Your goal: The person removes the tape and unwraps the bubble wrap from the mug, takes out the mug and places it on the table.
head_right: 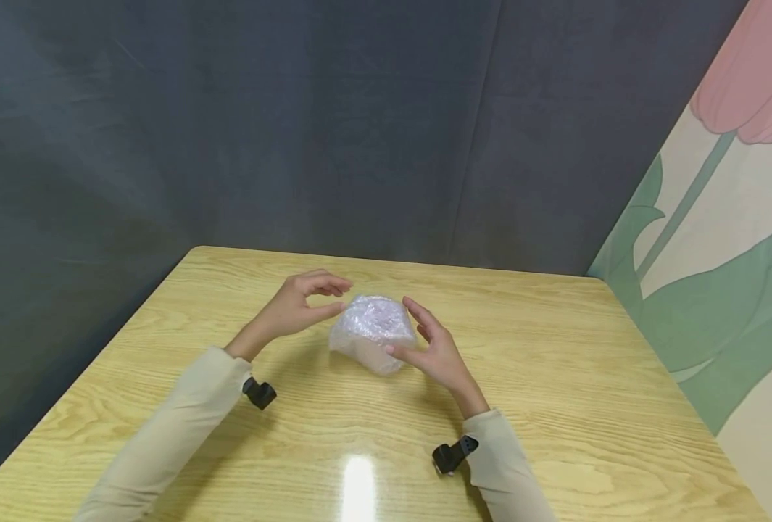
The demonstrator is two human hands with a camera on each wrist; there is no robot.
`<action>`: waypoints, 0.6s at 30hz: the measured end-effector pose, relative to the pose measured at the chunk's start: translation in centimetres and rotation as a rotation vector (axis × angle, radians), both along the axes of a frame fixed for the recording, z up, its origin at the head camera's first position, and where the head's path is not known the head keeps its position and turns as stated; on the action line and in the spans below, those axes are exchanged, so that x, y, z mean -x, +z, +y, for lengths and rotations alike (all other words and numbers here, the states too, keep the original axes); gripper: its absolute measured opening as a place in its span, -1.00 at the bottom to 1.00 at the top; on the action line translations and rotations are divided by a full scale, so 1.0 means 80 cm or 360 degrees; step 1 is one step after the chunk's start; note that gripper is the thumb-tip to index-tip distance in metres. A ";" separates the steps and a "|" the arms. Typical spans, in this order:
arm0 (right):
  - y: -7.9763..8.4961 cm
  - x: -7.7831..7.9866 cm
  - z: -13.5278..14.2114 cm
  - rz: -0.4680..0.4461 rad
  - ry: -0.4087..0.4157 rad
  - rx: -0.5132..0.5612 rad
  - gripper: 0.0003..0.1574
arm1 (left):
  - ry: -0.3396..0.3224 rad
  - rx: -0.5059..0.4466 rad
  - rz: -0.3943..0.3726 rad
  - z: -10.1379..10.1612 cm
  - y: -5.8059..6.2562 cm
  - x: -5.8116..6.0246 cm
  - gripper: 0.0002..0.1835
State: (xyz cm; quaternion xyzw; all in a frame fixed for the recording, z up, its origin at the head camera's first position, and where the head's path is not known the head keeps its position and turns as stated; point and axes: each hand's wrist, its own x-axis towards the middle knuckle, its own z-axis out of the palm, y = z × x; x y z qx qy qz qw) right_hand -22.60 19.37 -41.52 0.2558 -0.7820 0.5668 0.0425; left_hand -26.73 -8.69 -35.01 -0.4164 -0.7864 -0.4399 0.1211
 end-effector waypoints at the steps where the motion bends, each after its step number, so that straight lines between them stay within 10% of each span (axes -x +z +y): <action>1: 0.000 0.000 0.000 -0.0006 0.0000 0.0002 -0.02 | 0.0000 0.0007 0.0004 0.001 -0.001 0.001 -0.68; 18: -0.002 0.002 -0.003 -0.0077 -0.0044 -0.0038 0.04 | -0.0050 0.0104 0.0070 0.014 0.007 0.004 -0.70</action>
